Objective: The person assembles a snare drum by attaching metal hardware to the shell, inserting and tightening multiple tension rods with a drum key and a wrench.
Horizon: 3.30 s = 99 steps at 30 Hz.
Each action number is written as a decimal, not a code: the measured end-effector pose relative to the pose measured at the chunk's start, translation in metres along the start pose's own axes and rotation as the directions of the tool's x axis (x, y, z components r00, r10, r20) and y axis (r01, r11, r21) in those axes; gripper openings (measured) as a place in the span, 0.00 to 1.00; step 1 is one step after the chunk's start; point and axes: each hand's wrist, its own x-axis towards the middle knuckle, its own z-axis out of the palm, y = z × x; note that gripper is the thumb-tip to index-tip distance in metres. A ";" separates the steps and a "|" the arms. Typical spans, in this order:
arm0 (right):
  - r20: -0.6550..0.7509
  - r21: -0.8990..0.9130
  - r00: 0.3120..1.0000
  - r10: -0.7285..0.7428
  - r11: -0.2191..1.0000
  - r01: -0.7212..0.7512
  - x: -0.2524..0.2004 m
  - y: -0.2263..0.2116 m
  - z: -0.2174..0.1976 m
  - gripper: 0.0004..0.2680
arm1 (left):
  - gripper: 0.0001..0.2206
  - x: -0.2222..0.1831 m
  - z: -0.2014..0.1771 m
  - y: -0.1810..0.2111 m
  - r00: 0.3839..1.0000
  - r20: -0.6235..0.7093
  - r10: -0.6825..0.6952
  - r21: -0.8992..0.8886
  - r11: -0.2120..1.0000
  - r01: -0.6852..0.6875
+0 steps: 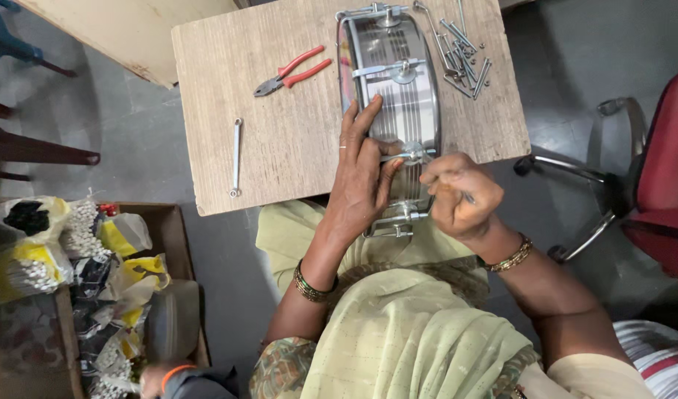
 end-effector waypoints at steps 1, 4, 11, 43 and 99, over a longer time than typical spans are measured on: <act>0.013 0.016 1.000 0.024 1.000 -0.024 0.005 0.001 0.000 0.06 | 0.08 -0.001 0.000 0.000 1.000 -0.001 -0.005 0.005 1.000 0.005; 0.039 -0.019 0.992 0.119 0.993 -0.119 0.029 -0.006 -0.003 0.07 | 0.08 0.000 0.000 -0.001 1.000 -0.002 -0.012 0.005 1.000 0.012; 0.161 -0.161 0.824 0.543 0.838 -0.521 0.103 -0.006 -0.008 0.05 | 0.10 0.000 0.003 -0.003 0.999 -0.001 0.035 0.018 0.999 -0.035; 0.211 -0.028 0.778 0.592 0.799 -0.600 0.100 -0.002 -0.005 0.05 | 0.09 0.001 -0.001 0.008 0.997 -0.058 0.048 0.039 0.998 -0.046; 0.052 -0.089 0.971 0.232 0.970 -0.227 0.046 -0.018 -0.009 0.06 | 0.07 -0.012 0.007 0.040 0.986 -0.103 -0.135 0.001 0.991 0.136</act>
